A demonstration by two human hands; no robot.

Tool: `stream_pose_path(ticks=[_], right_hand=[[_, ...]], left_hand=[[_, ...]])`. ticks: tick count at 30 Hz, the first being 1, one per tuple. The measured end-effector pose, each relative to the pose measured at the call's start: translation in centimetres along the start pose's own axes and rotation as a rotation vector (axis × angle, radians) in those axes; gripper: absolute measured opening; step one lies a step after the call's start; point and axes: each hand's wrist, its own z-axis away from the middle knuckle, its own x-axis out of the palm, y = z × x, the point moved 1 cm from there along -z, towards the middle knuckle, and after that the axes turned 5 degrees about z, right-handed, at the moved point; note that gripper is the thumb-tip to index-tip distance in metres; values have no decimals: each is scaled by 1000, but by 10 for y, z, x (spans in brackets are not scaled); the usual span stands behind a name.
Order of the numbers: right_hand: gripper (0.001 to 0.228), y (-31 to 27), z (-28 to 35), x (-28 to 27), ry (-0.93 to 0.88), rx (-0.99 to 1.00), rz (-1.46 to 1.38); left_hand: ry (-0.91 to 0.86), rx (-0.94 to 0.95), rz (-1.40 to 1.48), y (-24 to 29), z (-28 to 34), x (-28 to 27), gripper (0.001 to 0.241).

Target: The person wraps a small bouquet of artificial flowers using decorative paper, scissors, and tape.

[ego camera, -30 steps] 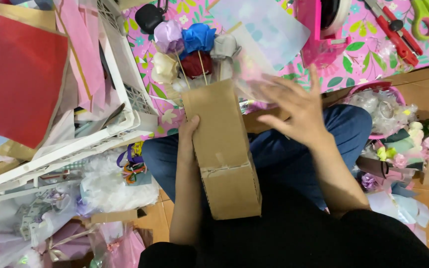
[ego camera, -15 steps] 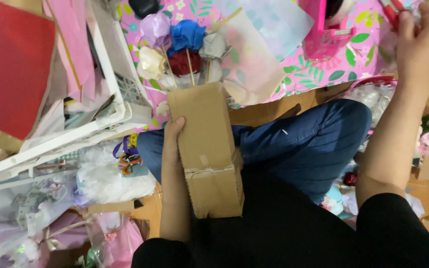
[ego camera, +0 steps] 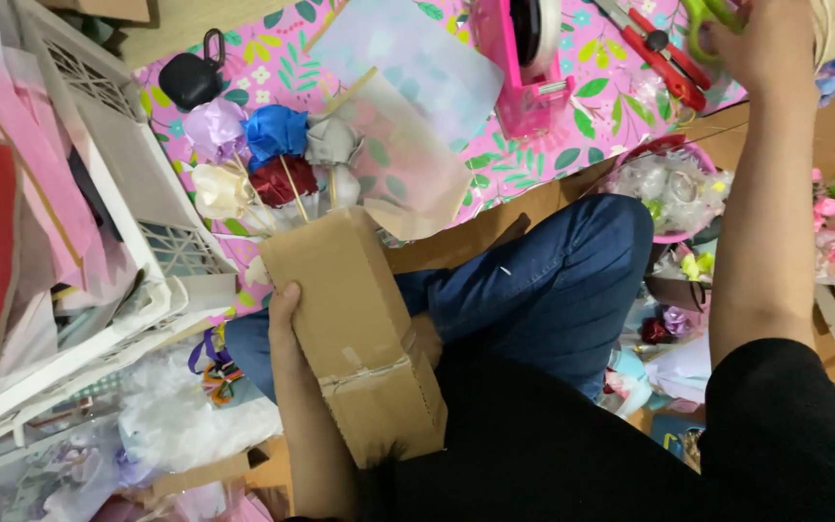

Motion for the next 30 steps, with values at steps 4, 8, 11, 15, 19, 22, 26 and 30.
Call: stream_pose_path(ticks=[4, 8, 11, 15, 19, 22, 26, 30], right_hand=[[65, 44, -17, 50, -358, 98, 239], [41, 197, -19, 198, -499, 194, -57], [36, 129, -24, 129, -514, -8, -551], [33, 46, 50, 39, -512, -245, -1187], [35, -204, 161, -94, -459, -451, -1828], [102, -282, 262, -53, -794, 274, -2581], [52, -331, 220, -104, -923, 268, -2493], [43, -345, 214, -117, -907, 369, -2382]], left_hand=[[52, 56, -6, 2, 14, -44, 72], [117, 125, -33, 29, 48, -44, 72], [153, 170, -45, 34, 58, -40, 72], [173, 205, -56, 22, 67, -50, 72], [184, 218, -79, 31, 66, -46, 73], [181, 217, -109, 31, 71, -49, 73], [197, 202, -140, 27, 90, -55, 73], [214, 244, -287, 23, 100, -65, 71]])
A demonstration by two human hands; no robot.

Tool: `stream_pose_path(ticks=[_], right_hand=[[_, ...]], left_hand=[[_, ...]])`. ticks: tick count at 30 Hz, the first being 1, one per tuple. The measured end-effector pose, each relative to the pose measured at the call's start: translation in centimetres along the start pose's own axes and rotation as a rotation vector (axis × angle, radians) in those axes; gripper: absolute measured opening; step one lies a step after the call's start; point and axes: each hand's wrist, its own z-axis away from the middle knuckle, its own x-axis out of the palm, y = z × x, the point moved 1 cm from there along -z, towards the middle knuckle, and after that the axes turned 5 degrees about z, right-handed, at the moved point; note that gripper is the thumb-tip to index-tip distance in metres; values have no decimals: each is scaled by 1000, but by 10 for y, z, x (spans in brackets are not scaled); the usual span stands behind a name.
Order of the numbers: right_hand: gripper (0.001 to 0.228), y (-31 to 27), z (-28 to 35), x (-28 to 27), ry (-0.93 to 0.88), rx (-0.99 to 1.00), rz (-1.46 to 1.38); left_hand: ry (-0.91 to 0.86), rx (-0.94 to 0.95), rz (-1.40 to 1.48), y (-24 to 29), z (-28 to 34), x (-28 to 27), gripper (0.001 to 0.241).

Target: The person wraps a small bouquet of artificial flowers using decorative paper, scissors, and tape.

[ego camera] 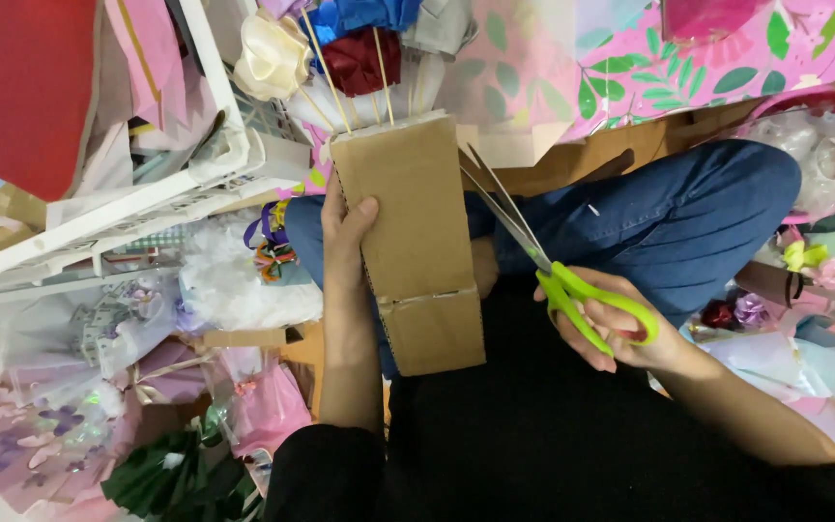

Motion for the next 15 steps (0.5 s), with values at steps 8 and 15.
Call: stream_pose_path(ticks=[8, 15], right_hand=[[45, 22, -26, 0, 74, -10, 6], [45, 42, -61, 7, 147, -33, 20]], left_hand=[[116, -107, 64, 2, 12, 10, 75], [127, -100, 67, 3, 11, 13, 71]])
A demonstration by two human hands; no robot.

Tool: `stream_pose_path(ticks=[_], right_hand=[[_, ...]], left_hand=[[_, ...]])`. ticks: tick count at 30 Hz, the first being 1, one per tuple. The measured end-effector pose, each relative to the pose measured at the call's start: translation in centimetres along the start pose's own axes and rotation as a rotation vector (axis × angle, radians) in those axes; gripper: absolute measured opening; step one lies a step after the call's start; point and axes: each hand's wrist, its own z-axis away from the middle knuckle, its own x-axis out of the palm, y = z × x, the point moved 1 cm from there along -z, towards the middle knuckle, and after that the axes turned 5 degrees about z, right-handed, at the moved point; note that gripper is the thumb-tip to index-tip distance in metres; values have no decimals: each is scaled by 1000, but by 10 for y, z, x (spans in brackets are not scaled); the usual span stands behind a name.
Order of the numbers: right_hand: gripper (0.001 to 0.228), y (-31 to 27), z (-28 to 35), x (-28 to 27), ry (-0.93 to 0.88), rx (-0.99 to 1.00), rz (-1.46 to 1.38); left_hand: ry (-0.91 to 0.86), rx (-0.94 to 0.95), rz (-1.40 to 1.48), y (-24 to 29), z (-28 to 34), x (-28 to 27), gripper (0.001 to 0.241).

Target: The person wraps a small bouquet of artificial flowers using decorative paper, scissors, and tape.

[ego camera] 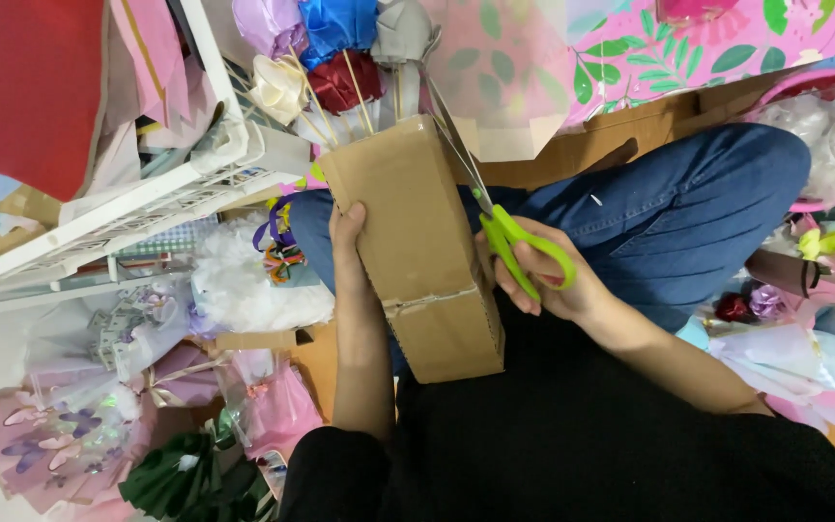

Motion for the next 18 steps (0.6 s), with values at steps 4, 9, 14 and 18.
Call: stream_pose_path(ticks=[4, 9, 14, 18], right_hand=[[50, 0, -4, 8, 72, 17, 57], [53, 7, -1, 8, 95, 9, 55], [53, 7, 1, 8, 120, 11, 94], [55, 6, 1, 0, 96, 14, 74]], left_hand=[[10, -5, 4, -3, -3, -2, 69], [28, -14, 14, -18, -7, -18, 67], [41, -14, 22, -74, 10, -96, 64], [45, -12, 31, -44, 5, -57, 62]])
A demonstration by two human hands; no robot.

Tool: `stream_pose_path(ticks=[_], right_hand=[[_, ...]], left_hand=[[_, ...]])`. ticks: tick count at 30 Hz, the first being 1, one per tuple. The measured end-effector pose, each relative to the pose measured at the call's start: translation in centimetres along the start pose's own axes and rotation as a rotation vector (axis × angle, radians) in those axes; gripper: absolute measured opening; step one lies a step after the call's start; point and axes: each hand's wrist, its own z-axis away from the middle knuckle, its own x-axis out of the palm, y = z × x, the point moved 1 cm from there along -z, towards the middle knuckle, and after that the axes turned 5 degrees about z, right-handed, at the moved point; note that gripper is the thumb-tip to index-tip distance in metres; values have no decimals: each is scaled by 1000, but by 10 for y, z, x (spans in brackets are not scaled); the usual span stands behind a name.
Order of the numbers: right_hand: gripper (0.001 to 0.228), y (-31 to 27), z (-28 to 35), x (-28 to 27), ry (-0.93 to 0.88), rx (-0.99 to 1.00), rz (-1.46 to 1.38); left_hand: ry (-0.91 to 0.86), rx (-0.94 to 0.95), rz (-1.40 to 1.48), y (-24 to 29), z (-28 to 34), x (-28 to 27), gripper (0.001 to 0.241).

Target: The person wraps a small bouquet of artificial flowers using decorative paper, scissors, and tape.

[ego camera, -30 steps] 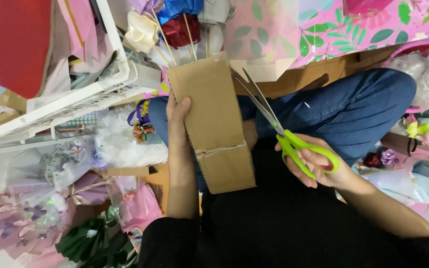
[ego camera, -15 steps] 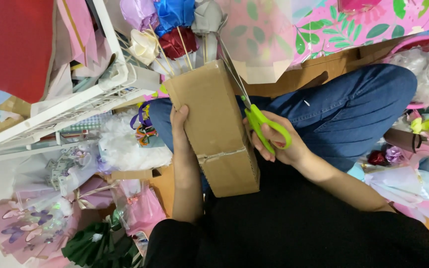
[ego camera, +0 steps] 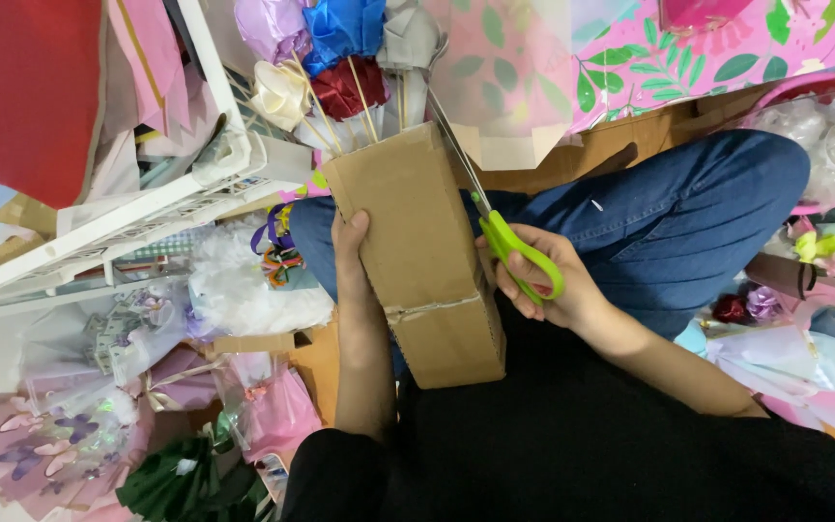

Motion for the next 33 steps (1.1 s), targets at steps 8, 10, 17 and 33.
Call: stream_pose_path(ticks=[8, 10, 17, 33], right_hand=[[60, -16, 14, -34, -335, -68, -242], [56, -37, 17, -32, -443, -87, -301], [59, -19, 8, -37, -345, -45, -228], [67, -8, 8, -44, -272, -85, -64]], left_hand=[[1, 13, 27, 32, -17, 64, 58], [-3, 12, 35, 31, -20, 68, 57], [2, 26, 62, 27, -24, 78, 54], [4, 53, 80, 44, -34, 91, 50]])
